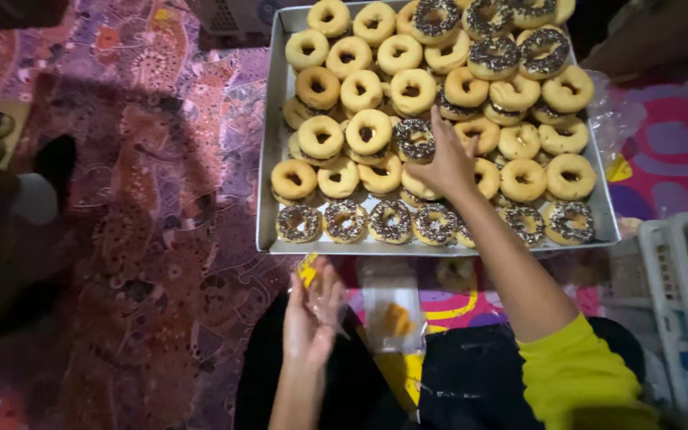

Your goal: The person sits on the floor and repeatedly picks donuts from a metal tray, places them into clear plastic bags, and sets the filled bags into a nearby crate. The task continues throughout the clip with no other actions shown.

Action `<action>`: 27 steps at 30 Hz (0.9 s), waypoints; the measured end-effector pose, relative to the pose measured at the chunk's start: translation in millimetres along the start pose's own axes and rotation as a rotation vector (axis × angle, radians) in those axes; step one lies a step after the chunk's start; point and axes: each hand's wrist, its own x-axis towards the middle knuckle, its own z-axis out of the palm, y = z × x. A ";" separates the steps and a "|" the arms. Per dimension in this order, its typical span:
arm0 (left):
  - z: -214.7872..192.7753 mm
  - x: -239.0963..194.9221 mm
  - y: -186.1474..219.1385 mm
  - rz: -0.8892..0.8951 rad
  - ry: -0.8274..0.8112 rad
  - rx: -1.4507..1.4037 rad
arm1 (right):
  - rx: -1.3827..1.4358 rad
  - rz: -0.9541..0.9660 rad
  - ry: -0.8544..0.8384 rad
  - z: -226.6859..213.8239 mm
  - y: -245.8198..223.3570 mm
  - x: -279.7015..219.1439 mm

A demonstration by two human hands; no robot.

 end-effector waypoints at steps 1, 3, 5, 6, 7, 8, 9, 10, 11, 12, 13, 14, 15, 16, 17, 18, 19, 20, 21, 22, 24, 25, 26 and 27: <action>11.5 -2.8 -1.1 0.008 -0.019 0.018 | 0.033 0.035 0.017 -2.0 -4.5 0.7; 25.2 -7.0 -7.0 0.007 -0.031 0.026 | 0.082 0.102 0.038 -18.8 -11.8 -30.7; 30.5 -9.0 -8.3 -0.006 -0.018 0.026 | 0.327 -0.100 0.174 -48.9 -19.2 -79.6; 33.0 -8.2 -12.0 0.006 -0.034 0.024 | 0.573 -0.196 0.147 -61.5 -22.6 -109.9; 34.6 -7.4 -15.6 0.018 -0.049 0.022 | 0.819 -0.291 0.116 -70.9 -24.3 -150.2; 35.1 -7.6 -23.2 0.023 -0.068 0.013 | 0.824 -0.318 0.101 -74.3 -24.8 -183.7; 36.4 -7.6 -32.5 0.036 -0.078 0.040 | 0.940 -0.419 0.108 -71.7 -26.0 -218.9; 38.1 -9.2 -44.9 0.042 -0.087 0.069 | 0.770 -0.534 0.181 -68.4 -21.4 -248.4; 39.7 -13.0 -59.8 0.049 -0.095 0.098 | 0.596 -0.645 0.252 -60.0 -16.6 -268.9; 40.3 -19.8 -77.5 0.024 -0.310 -0.036 | 0.583 -0.536 0.273 -47.3 -12.7 -283.4; 42.1 -29.6 -99.6 -0.001 -0.522 -0.176 | 0.569 -0.427 0.294 -36.2 -9.9 -294.5; 42.8 -41.3 -113.6 -0.022 -0.731 -0.317 | 0.559 -0.319 0.317 -29.8 -7.7 -303.1; 43.7 -51.0 -117.0 0.003 -0.486 -0.118 | 0.623 -0.307 0.240 -32.7 -2.4 -314.7; 49.8 -55.2 -117.9 0.043 -0.250 0.077 | 0.691 -0.310 0.167 -35.0 -1.3 -311.9; 56.1 -61.0 -118.4 0.086 -0.011 0.268 | 0.758 -0.312 0.093 -41.5 -2.7 -311.0; 63.1 -66.2 -118.5 0.099 -0.033 0.264 | 0.688 -0.345 0.124 -49.2 -6.4 -308.3; 69.5 -70.3 -120.8 0.112 -0.055 0.260 | 0.617 -0.376 0.156 -55.9 -12.4 -302.7; 71.3 -75.6 -122.9 0.120 -0.069 0.254 | 0.545 -0.400 0.179 -64.2 -16.7 -307.3; 73.9 -77.1 -133.5 0.126 -0.106 0.270 | 0.600 -0.342 0.186 -66.5 -23.0 -304.7; 72.3 -78.7 -146.1 0.121 -0.136 0.291 | 0.653 -0.271 0.191 -68.0 -26.3 -308.2; 64.7 -74.4 -154.7 0.088 -0.103 0.295 | 0.599 -0.225 0.261 -72.8 -28.1 -316.0; 61.8 -67.0 -153.4 0.059 -0.039 0.278 | 0.491 -0.248 0.324 -76.6 -27.7 -319.5; 57.2 -58.5 -150.8 0.034 0.024 0.257 | 0.381 -0.275 0.385 -78.7 -26.3 -318.5; 50.4 -49.3 -146.5 -0.034 0.010 0.294 | 0.287 -0.350 0.484 -79.7 -24.2 -315.9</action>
